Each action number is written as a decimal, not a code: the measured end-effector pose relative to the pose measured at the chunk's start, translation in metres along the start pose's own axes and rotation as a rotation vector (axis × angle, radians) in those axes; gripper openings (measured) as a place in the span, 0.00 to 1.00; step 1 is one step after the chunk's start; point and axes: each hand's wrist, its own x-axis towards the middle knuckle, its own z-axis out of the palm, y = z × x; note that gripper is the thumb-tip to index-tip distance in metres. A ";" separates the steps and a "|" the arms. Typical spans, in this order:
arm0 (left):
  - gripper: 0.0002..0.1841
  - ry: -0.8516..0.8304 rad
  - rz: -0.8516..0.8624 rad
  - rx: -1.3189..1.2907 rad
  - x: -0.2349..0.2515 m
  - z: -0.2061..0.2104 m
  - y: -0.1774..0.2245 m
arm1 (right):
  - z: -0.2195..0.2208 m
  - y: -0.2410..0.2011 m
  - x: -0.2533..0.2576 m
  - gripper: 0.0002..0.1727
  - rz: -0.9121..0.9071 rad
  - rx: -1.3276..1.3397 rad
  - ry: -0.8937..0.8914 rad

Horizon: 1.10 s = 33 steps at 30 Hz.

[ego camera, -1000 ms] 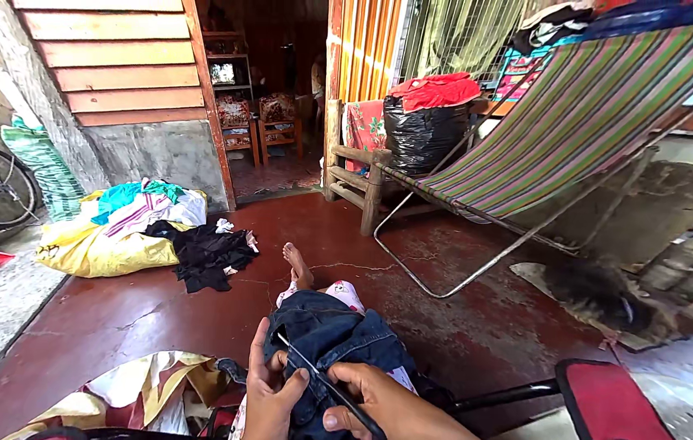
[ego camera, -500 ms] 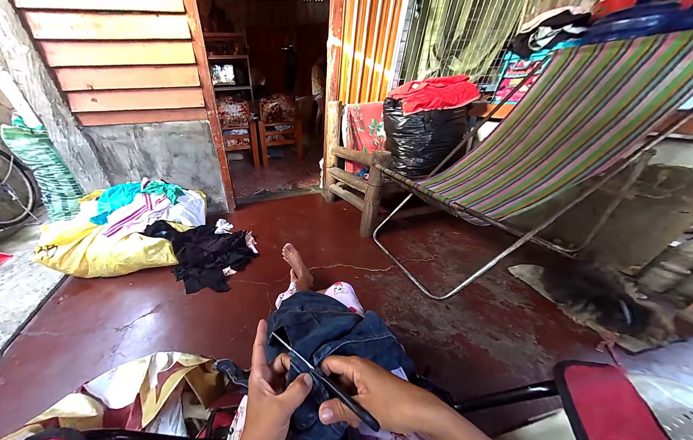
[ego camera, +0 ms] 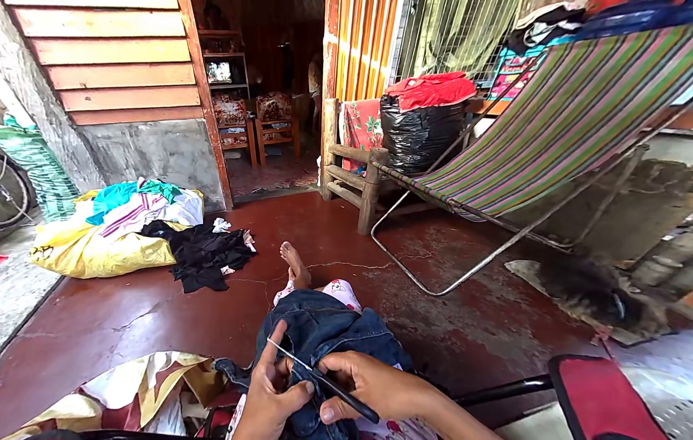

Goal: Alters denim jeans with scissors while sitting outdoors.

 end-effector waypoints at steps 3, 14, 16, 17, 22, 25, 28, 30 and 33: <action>0.48 -0.033 -0.023 0.016 -0.001 -0.003 -0.001 | -0.002 0.005 0.000 0.25 -0.011 0.037 -0.041; 0.28 -0.087 -0.108 0.067 -0.001 -0.015 -0.010 | -0.012 0.013 0.015 0.24 0.002 0.025 -0.147; 0.25 -0.081 -0.099 0.081 -0.001 -0.016 -0.012 | -0.012 0.011 0.016 0.26 0.020 0.016 -0.157; 0.24 -0.082 -0.099 0.086 -0.001 -0.016 -0.012 | -0.013 0.010 0.017 0.27 0.031 0.011 -0.167; 0.19 -0.095 -0.111 0.107 -0.003 -0.016 -0.013 | -0.013 0.012 0.019 0.21 0.004 -0.014 -0.161; 0.25 -0.092 -0.126 0.127 -0.003 -0.015 -0.011 | -0.012 0.009 0.015 0.21 0.007 -0.009 -0.136; 0.45 -0.158 -0.115 0.214 0.003 -0.018 0.007 | -0.020 -0.001 0.003 0.20 -0.070 0.031 -0.122; 0.48 -0.184 -0.056 0.311 0.007 -0.022 0.027 | -0.029 -0.010 -0.011 0.20 -0.158 0.067 -0.082; 0.39 -0.207 0.097 0.425 0.008 -0.027 0.069 | -0.040 -0.015 -0.032 0.22 -0.253 0.121 0.139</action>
